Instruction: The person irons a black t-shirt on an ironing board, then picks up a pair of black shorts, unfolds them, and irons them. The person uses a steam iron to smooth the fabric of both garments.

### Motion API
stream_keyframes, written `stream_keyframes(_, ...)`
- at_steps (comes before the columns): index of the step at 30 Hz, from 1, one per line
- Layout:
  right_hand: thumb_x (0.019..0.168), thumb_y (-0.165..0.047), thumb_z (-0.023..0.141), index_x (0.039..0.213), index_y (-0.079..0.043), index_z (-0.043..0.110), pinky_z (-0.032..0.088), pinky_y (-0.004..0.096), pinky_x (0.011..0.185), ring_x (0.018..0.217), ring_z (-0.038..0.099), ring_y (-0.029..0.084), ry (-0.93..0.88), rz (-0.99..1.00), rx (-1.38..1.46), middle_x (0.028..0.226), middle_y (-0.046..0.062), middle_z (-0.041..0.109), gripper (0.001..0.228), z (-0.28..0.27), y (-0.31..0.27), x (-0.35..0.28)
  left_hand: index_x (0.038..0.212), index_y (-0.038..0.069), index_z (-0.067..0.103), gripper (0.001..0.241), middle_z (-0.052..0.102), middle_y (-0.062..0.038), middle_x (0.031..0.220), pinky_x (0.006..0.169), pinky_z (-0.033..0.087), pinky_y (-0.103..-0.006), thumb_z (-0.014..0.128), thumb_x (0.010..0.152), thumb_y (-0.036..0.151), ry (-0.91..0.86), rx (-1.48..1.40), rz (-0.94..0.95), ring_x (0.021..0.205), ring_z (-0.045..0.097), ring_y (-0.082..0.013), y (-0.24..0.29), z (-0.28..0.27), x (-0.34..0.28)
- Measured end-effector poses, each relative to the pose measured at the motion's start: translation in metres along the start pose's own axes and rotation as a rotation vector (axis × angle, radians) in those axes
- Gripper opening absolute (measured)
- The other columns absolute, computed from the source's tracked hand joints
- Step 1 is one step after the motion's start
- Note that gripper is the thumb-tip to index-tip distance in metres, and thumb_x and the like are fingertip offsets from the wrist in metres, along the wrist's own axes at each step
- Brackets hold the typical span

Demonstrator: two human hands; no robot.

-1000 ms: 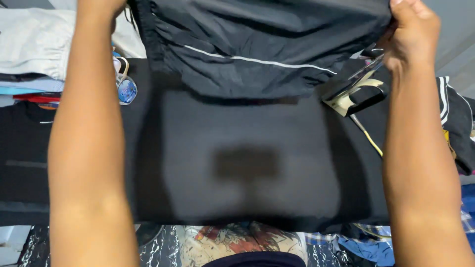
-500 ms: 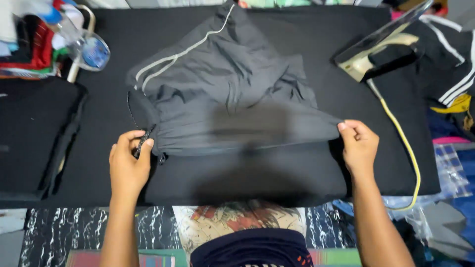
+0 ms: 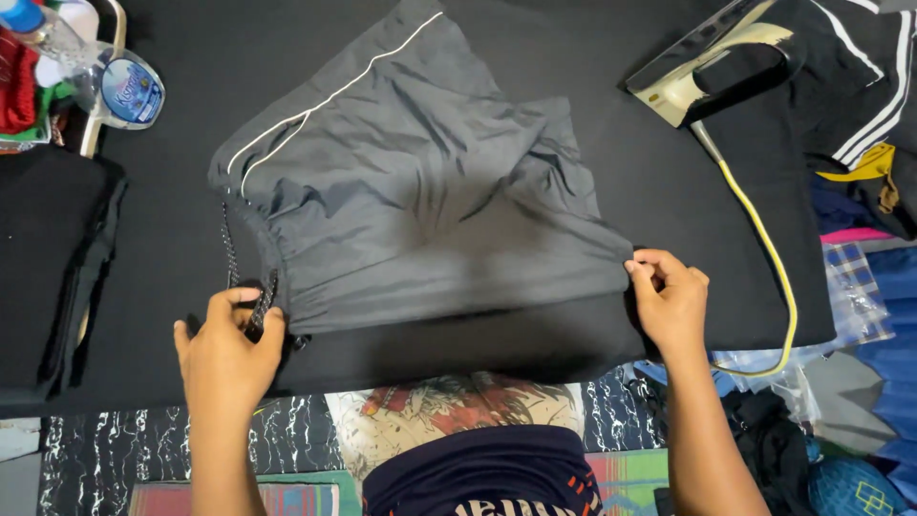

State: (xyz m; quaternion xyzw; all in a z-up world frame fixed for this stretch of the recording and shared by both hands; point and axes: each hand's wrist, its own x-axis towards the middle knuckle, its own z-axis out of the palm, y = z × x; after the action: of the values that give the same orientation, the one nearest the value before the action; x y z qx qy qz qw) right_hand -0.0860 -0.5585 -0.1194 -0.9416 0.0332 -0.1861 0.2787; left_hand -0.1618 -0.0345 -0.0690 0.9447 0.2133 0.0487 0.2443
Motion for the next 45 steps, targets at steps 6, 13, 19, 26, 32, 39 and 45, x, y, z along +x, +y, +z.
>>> stream_keyframes(6, 0.091, -0.017, 0.075, 0.109, -0.022, 0.077, 0.039, 0.04, 0.097, 0.079, 0.066, 0.026, -0.141, 0.08, -0.164, 0.074, 0.001, 0.071, 0.019, -0.024, -0.035, -0.002, 0.123, 0.017, 0.065, 0.036, 0.081, -0.009, 0.097, 0.127, 0.016, -0.0601, 0.068, 0.094, 0.038, -0.116, 0.104, -0.067, 0.109, 0.072, -0.0389, 0.0, -0.005, -0.007)
stream_keyframes(13, 0.099, -0.005, 0.059, 0.112, -0.007, 0.074, 0.051, 0.04, 0.094, 0.103, 0.068, 0.028, 0.008, -0.216, -0.01, 0.109, 0.009, 0.073, 0.02, -0.043, -0.097, 0.034, 0.128, 0.005, 0.068, 0.047, 0.061, -0.022, 0.144, 0.109, 0.032, -0.0617, 0.07, 0.09, 0.033, 0.271, 0.266, 0.513, 0.128, 0.058, -0.0391, 0.049, -0.026, -0.008)
stream_keyframes(19, 0.103, -0.023, 0.059, 0.145, -0.003, 0.057, 0.029, 0.06, 0.118, 0.14, 0.051, 0.037, -0.416, -0.306, -0.177, 0.152, 0.02, 0.055, 0.047, 0.013, -0.131, 0.074, 0.143, -0.001, 0.054, 0.075, 0.051, -0.026, 0.149, 0.116, 0.034, -0.0593, 0.078, 0.085, 0.039, 0.016, 0.101, 0.625, 0.141, 0.048, -0.0414, 0.113, 0.022, 0.002)
stream_keyframes(26, 0.102, -0.053, 0.045, 0.165, -0.013, 0.023, 0.006, 0.066, 0.123, 0.159, 0.018, 0.026, -0.675, -0.17, -0.405, 0.171, 0.012, 0.022, 0.078, 0.012, -0.129, 0.071, 0.158, -0.003, 0.03, 0.107, 0.023, -0.026, 0.168, 0.126, 0.01, -0.0571, 0.066, 0.086, 0.068, -0.215, 0.246, 0.445, 0.158, 0.019, -0.0368, 0.091, 0.04, -0.009)
stream_keyframes(32, 0.098, -0.061, 0.046, 0.165, -0.013, 0.021, 0.004, 0.064, 0.125, 0.159, 0.017, 0.024, -0.684, -0.165, -0.413, 0.172, 0.011, 0.021, 0.086, 0.012, -0.128, 0.071, 0.161, -0.001, 0.024, 0.12, 0.015, -0.025, 0.17, 0.126, 0.005, -0.0598, 0.068, 0.08, 0.076, -0.265, 0.249, 0.388, 0.159, 0.011, -0.0358, 0.094, 0.039, -0.008)
stream_keyframes(39, 0.097, -0.065, 0.043, 0.166, -0.018, 0.02, 0.005, 0.064, 0.125, 0.159, 0.015, 0.02, -0.685, -0.126, -0.449, 0.173, 0.005, 0.019, 0.086, 0.01, -0.121, 0.075, 0.162, 0.0, 0.02, 0.121, 0.01, -0.025, 0.171, 0.124, 0.008, -0.063, 0.06, 0.082, 0.081, -0.237, 0.253, 0.424, 0.159, 0.008, -0.0377, 0.082, 0.05, -0.01)
stream_keyframes(45, 0.097, -0.07, 0.038, 0.166, -0.022, 0.019, 0.004, 0.064, 0.125, 0.159, 0.013, 0.017, -0.677, -0.085, -0.484, 0.173, 0.001, 0.018, 0.086, 0.012, -0.109, 0.076, 0.163, 0.003, 0.021, 0.117, 0.01, -0.026, 0.17, 0.123, 0.012, -0.0629, 0.056, 0.084, 0.082, -0.211, 0.281, 0.449, 0.158, 0.009, -0.041, 0.072, 0.05, -0.017)
